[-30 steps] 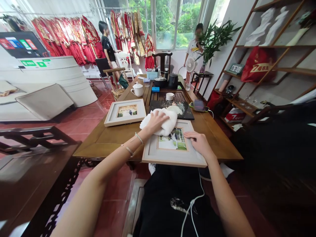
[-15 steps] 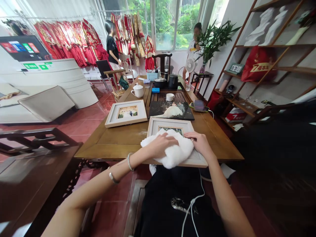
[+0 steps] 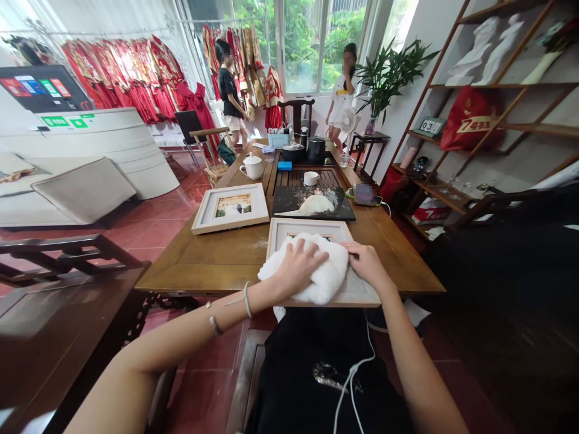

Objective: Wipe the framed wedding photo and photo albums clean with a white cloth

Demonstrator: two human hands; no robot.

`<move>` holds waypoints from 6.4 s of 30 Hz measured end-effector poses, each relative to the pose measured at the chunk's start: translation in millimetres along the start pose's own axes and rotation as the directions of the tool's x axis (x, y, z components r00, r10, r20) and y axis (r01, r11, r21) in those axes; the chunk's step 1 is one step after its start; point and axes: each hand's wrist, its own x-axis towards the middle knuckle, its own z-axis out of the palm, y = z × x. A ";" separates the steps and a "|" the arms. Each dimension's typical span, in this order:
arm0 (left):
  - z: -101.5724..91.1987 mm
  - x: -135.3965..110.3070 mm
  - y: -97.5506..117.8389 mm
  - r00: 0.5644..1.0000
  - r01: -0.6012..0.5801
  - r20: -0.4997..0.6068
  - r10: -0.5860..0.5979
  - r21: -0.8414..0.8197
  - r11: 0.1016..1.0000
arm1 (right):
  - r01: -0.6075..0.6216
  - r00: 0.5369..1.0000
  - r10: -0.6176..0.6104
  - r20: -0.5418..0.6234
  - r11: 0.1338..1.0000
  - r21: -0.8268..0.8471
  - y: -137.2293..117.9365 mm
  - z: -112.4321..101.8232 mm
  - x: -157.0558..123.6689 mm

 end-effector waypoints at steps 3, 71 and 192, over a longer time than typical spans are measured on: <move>10.8 19.4 -9.2 0.999 0.022 -0.046 -0.021 0.028 0.999 | 0.000 1.000 0.000 -0.013 0.999 -0.042 -0.5 -0.6 0.4; 1.5 -33.9 -47.9 0.984 0.176 0.035 -0.175 -0.028 0.984 | -0.031 0.995 0.032 -0.090 0.999 0.016 1.4 5.0 -1.1; -19.6 21.3 -14.4 0.881 -0.399 0.014 0.473 -0.518 0.757 | -0.075 0.997 0.072 0.031 0.990 0.120 7.5 -2.3 5.2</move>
